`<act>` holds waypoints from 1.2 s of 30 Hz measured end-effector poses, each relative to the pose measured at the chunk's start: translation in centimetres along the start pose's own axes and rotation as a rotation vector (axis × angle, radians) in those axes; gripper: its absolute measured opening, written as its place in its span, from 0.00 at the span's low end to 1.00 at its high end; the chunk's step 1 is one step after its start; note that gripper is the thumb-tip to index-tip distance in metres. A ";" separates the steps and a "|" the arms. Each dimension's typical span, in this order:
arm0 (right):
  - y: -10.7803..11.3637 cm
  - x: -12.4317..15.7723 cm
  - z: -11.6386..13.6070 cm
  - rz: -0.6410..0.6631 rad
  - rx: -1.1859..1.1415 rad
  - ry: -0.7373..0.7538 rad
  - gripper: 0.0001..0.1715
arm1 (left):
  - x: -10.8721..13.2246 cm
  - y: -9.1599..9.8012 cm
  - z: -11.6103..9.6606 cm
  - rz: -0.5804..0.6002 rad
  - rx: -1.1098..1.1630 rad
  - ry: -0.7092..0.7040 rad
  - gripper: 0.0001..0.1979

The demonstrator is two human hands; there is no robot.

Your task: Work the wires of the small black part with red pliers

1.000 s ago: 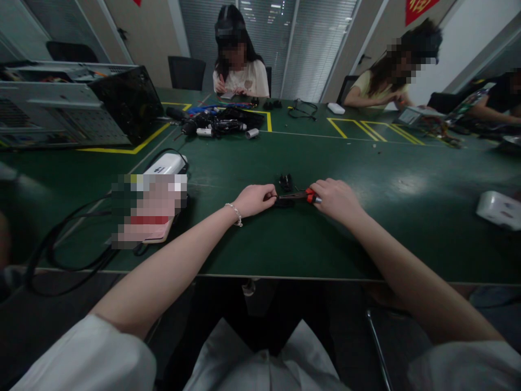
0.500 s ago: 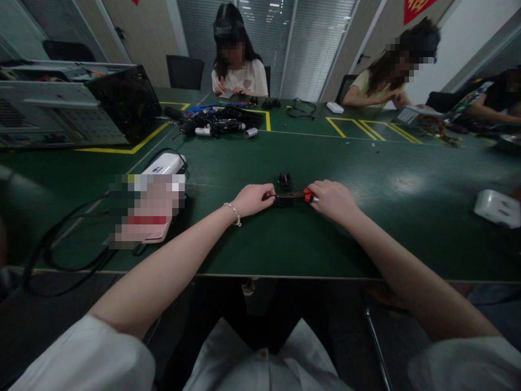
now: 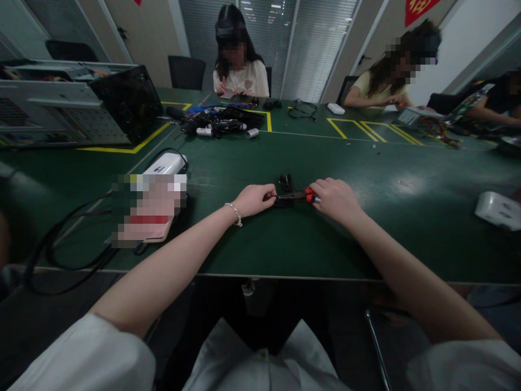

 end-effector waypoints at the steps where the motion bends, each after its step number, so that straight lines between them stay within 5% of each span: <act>1: 0.0 0.0 0.0 0.004 0.000 -0.001 0.13 | 0.0 0.0 0.0 -0.001 0.000 -0.003 0.07; 10: -0.6 0.0 0.1 0.077 -0.016 -0.061 0.13 | -0.1 0.0 0.1 -0.003 -0.010 0.007 0.06; 36: -0.1 0.0 0.0 0.009 0.025 -0.010 0.13 | 0.0 0.2 -0.2 0.001 -0.003 0.008 0.06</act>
Point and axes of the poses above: each hand's wrist, its own x-axis away from the middle knuckle, its own y-axis out of the back of the hand, z = x × y, the point moved 4 cm from there along -x, towards the middle knuckle, and after that the axes turned 8 degrees about -z, right-handed, at the moved point
